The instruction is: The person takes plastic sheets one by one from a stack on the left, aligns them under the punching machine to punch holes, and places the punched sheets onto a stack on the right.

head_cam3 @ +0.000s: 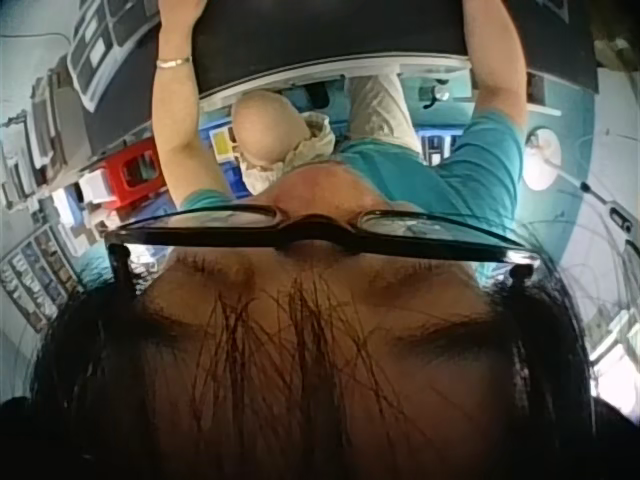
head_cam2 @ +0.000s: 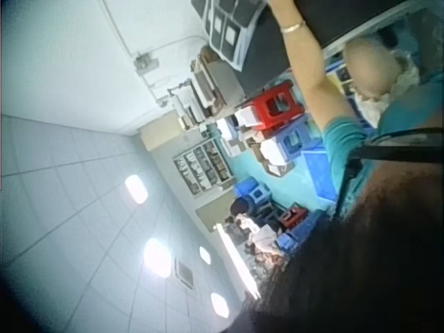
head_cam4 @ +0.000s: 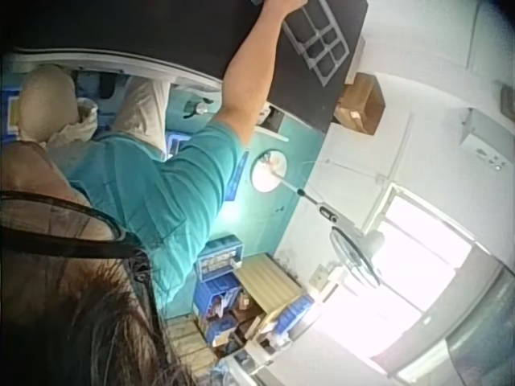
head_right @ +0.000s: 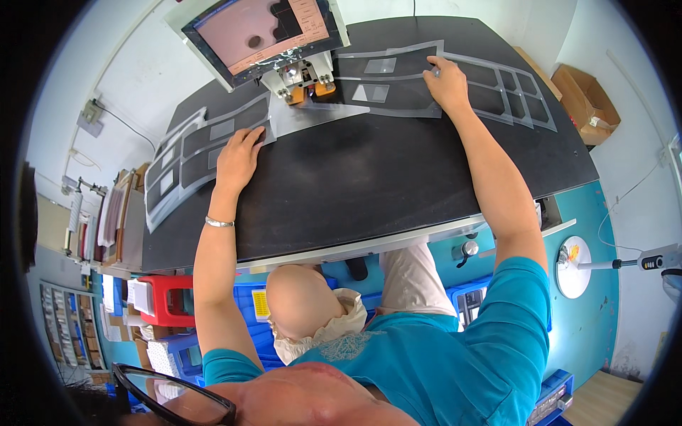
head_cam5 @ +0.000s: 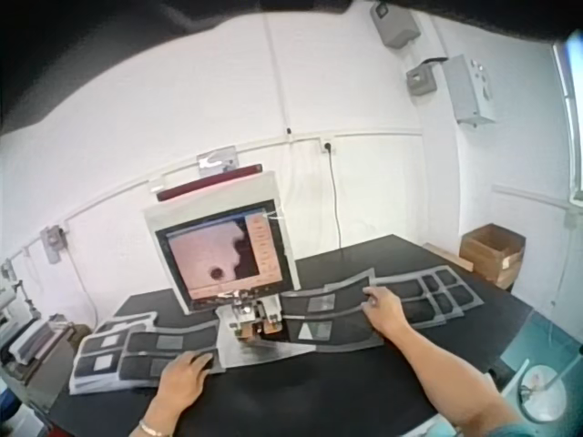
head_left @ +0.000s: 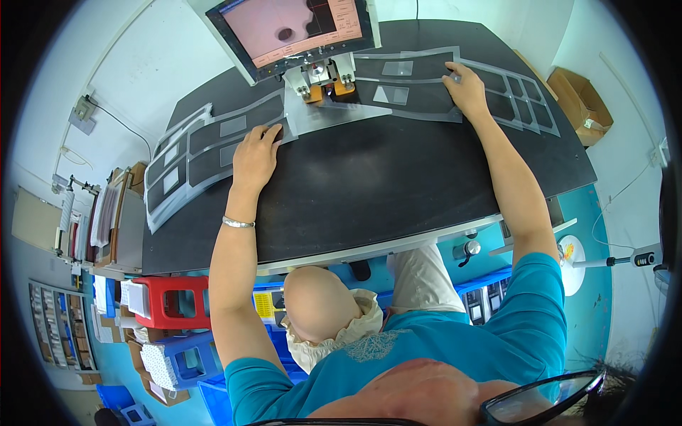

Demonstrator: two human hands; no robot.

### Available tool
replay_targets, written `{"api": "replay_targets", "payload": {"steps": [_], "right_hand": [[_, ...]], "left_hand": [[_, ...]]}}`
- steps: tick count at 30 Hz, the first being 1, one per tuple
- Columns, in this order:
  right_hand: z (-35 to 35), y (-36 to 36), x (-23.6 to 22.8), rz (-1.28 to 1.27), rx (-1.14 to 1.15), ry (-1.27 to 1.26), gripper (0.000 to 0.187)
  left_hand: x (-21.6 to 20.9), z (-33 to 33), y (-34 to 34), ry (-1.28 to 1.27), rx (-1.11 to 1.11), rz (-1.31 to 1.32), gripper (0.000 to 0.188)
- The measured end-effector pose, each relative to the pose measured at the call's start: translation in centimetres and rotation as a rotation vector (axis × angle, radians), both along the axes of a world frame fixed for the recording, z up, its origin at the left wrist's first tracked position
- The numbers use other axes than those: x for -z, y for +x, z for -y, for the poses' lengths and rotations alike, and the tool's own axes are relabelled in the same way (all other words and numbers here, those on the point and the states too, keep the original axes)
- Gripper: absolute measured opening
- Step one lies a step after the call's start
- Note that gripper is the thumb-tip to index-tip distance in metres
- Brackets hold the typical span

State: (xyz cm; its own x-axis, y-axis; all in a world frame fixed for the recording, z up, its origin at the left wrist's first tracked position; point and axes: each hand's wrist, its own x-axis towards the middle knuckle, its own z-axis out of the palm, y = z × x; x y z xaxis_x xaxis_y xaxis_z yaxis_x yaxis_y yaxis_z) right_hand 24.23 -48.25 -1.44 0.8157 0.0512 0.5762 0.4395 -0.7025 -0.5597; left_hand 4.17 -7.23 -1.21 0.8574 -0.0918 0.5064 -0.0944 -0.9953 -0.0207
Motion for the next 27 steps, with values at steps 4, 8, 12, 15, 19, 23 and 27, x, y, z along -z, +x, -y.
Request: {"api": "replay_targets", "payload": {"steps": [4, 8, 12, 15, 19, 23, 27], "right_hand": [[-0.2, -0.2, -0.4, -0.024, 0.017, 0.042, 0.042], [-0.2, -0.7, -1.3, -0.054, -0.029, 0.113, 0.044], [-0.3, -1.0, -0.8, -0.043, -0.033, -0.068, 0.051], [0.6, -0.4, -0.9, -0.018, -0.067, -0.193, 0.051], [4.4, 1.1, -2.7, 0.130, 0.074, -0.254, 0.046], [10.6, 1.6, -3.5, 0.069, 0.337, -0.340, 0.044], [9.2, 1.8, -2.2, 0.047, 0.454, -0.426, 0.044]], "left_hand": [[0.0, -0.1, -0.1, 0.003, 0.005, 0.002, 0.033], [0.0, -0.1, -0.2, 0.001, 0.002, 0.008, 0.034], [-0.5, 0.9, -0.3, 0.025, 0.031, 0.058, 0.037], [-0.7, 2.2, -0.5, 0.079, 0.065, 0.004, 0.039], [-1.5, 5.6, -1.6, 0.071, 0.138, -0.081, 0.039], [-1.1, 8.3, -1.9, 0.020, 0.284, -0.062, 0.040], [-1.0, 9.0, -2.4, 0.016, 0.276, -0.074, 0.040]]}}
